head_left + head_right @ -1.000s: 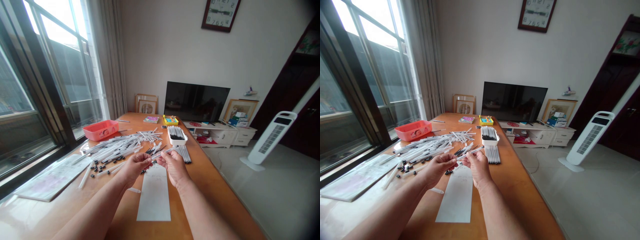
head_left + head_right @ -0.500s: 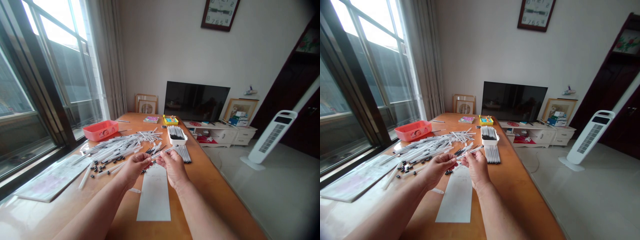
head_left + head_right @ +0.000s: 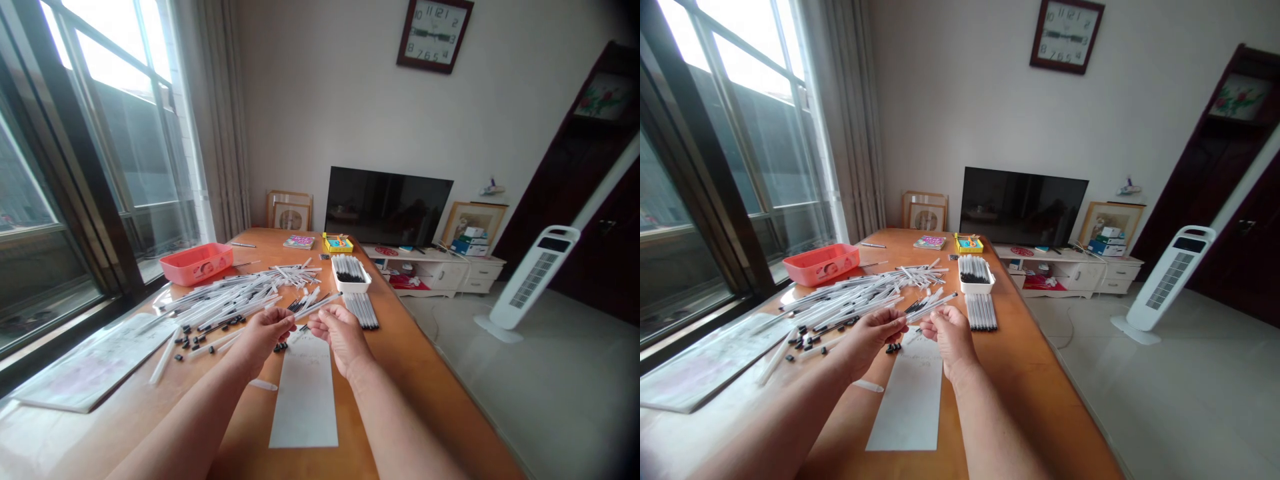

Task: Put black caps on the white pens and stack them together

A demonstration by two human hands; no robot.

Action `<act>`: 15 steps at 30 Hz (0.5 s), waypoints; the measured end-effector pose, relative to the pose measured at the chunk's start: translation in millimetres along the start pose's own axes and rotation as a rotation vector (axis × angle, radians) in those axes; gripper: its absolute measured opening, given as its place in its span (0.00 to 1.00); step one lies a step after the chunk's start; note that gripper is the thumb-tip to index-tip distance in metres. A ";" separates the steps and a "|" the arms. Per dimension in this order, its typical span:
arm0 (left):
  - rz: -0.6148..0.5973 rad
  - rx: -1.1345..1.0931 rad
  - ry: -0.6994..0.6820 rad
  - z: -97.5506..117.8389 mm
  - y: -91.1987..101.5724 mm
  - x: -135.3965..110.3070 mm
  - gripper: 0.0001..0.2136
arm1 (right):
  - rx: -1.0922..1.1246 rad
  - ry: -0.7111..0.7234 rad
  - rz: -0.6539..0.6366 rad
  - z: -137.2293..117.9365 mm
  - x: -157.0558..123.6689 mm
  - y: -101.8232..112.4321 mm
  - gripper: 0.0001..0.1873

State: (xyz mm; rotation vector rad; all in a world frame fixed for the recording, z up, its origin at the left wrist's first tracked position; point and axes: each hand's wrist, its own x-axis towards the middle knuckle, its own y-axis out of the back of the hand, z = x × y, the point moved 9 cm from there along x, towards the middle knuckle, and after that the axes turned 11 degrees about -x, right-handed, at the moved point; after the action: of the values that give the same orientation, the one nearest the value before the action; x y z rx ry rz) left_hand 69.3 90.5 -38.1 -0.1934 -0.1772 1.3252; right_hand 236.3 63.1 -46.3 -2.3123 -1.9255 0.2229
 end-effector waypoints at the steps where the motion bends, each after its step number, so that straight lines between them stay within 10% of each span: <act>1: 0.002 -0.001 0.004 -1.2 0.9 0.9 0.16 | -0.007 -0.007 0.024 -0.4 0.7 4.0 0.14; 15: -0.022 0.025 0.063 -0.6 -0.9 -2.6 0.18 | 0.015 0.053 0.220 -21.1 9.7 55.3 0.17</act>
State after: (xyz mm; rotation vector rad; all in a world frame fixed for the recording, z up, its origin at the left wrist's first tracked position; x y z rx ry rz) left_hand 69.7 87.7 -38.6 -0.2114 -0.1087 1.2975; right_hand 295.4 62.6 -36.3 -2.4920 -1.6390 0.1930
